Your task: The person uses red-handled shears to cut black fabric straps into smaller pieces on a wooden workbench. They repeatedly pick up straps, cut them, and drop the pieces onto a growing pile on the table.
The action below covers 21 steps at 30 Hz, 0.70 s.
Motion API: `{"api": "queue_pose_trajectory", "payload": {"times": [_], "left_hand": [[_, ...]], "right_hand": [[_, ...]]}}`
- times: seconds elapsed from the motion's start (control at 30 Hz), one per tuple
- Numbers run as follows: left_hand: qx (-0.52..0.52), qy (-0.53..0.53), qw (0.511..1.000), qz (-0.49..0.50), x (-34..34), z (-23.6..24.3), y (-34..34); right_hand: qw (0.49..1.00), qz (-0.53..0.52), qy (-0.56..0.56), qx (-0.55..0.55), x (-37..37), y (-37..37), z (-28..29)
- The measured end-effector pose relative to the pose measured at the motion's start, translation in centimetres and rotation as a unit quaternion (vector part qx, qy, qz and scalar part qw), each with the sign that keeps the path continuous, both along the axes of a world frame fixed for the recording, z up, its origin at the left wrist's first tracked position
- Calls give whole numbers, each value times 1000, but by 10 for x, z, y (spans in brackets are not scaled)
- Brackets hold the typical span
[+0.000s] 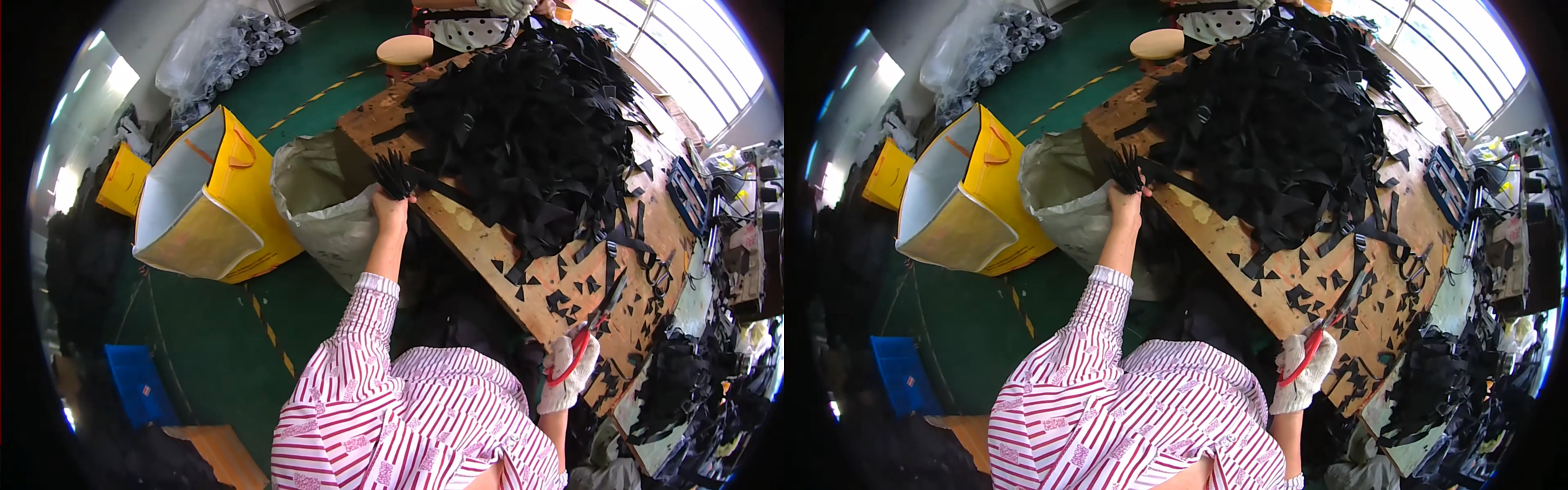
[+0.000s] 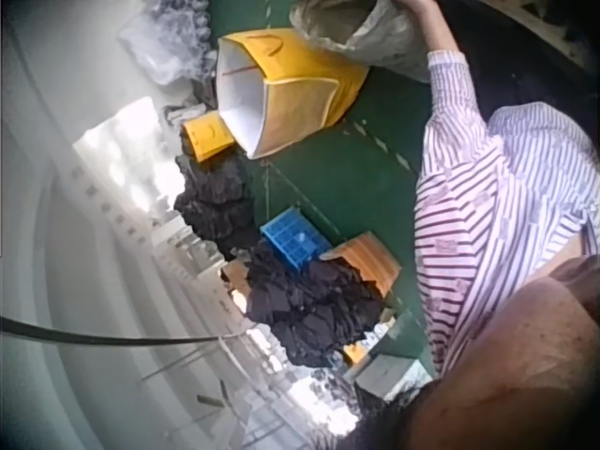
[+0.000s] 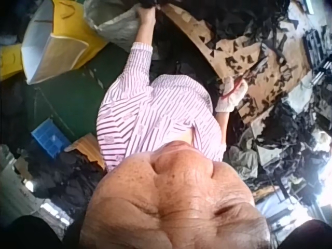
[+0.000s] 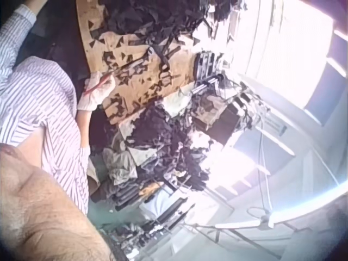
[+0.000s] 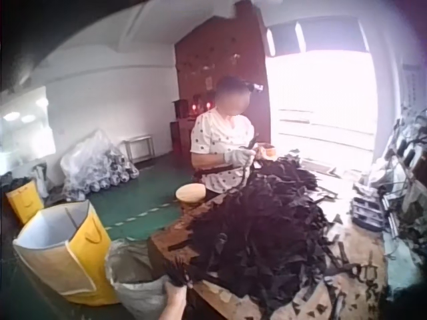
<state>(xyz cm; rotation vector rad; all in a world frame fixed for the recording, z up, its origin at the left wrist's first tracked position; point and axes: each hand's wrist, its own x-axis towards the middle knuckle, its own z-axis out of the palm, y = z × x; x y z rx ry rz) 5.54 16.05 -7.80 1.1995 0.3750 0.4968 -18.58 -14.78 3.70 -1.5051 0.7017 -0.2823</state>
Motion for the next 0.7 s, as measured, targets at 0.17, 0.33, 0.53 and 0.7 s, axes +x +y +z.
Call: {"api": "queue_pose_trajectory", "payload": {"times": [0.17,0.33,0.53,0.7], "left_hand": [[308,100,946,-3,14,-1,16],[465,116,878,-2,35,7,18],[609,59,788,-64,45,11,20],[612,106,778,-96,43,16,22]], "right_hand": [[1000,-4,-8,-12,1,6,-3],[1000,-4,-8,-9,-2,2,-11],[1000,-6,12,3,-1,6,-6],[1000,-1,20,-7,-2,3,-12]]}}
